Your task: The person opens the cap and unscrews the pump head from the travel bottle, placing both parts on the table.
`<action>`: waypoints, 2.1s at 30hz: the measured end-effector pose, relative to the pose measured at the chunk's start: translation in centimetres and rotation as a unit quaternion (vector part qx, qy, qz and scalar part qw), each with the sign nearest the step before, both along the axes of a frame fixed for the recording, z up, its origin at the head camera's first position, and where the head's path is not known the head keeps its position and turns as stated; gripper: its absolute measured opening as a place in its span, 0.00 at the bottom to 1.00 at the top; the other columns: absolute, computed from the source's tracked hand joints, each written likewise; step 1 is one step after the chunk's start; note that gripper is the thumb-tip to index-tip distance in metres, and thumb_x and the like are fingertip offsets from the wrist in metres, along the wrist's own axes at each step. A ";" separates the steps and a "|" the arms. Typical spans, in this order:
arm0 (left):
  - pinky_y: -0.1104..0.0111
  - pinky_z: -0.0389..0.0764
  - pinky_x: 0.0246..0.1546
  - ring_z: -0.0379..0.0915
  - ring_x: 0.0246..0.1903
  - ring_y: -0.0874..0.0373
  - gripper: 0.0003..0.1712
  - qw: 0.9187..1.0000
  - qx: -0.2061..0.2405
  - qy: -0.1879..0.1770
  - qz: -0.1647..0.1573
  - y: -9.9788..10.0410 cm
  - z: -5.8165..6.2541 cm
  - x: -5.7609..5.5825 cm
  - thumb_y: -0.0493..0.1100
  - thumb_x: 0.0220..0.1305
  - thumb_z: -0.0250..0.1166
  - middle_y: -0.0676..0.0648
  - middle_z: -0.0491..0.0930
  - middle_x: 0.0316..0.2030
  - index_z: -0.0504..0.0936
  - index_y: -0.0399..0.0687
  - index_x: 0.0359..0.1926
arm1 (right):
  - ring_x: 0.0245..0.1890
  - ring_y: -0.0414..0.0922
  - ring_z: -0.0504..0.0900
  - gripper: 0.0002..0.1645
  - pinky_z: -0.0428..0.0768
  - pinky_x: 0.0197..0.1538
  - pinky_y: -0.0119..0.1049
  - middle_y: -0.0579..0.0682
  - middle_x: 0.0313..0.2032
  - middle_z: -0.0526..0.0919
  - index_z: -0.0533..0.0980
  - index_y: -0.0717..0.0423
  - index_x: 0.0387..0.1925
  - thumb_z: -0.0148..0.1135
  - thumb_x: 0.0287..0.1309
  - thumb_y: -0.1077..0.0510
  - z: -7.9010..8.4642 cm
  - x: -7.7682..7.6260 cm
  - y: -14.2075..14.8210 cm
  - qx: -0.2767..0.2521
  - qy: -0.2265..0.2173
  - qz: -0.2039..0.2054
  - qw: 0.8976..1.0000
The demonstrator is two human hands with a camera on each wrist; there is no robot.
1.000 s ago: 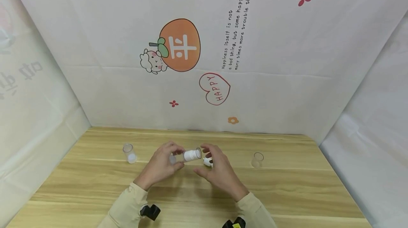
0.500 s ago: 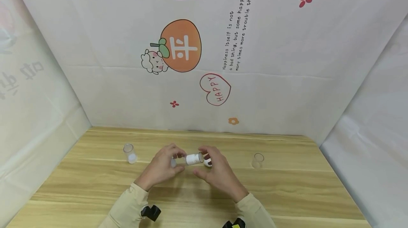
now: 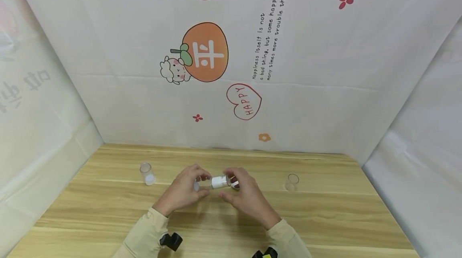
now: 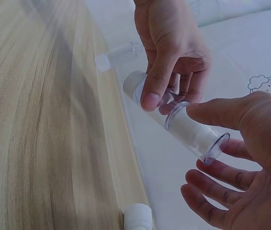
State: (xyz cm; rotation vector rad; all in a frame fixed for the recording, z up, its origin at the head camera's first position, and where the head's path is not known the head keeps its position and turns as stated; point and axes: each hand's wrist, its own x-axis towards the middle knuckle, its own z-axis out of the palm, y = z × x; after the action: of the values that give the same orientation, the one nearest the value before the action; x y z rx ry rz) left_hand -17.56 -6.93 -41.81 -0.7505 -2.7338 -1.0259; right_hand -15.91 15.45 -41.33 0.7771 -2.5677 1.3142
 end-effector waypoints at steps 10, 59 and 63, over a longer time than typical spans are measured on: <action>0.59 0.75 0.44 0.73 0.43 0.52 0.18 1.000 0.001 0.007 -0.012 0.0 0.1 0.1 0.38 0.53 0.79 0.46 0.80 0.41 0.86 0.43 0.46 | 0.41 0.49 0.82 0.25 0.84 0.44 0.50 0.51 0.44 0.82 0.75 0.59 0.52 0.77 0.54 0.63 0.1 0.0 0.0 -0.006 -0.011 -0.007 1.000; 0.56 0.78 0.48 0.77 0.46 0.49 0.19 0.998 0.013 -0.011 -0.065 0.0 0.8 0.0 0.38 0.61 0.74 0.43 0.82 0.47 0.84 0.43 0.54 | 0.39 0.45 0.83 0.20 0.85 0.40 0.39 0.47 0.39 0.84 0.83 0.54 0.47 0.78 0.51 0.65 0.1 0.0 -0.1 -0.045 -0.037 -0.079 0.995; 0.56 0.78 0.48 0.77 0.46 0.48 0.19 0.998 0.015 -0.017 -0.064 -0.1 0.9 0.0 0.38 0.61 0.74 0.43 0.82 0.47 0.84 0.43 0.54 | 0.39 0.45 0.83 0.20 0.85 0.40 0.38 0.46 0.39 0.84 0.83 0.53 0.47 0.77 0.51 0.66 0.1 -0.1 -0.2 -0.047 -0.038 -0.079 0.995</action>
State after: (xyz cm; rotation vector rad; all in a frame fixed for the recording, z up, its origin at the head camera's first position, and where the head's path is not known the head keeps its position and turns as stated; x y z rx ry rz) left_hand -17.57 -6.98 -40.93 -0.9214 -2.7224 -1.1103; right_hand -15.97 15.27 -41.18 0.5038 -2.5428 1.4277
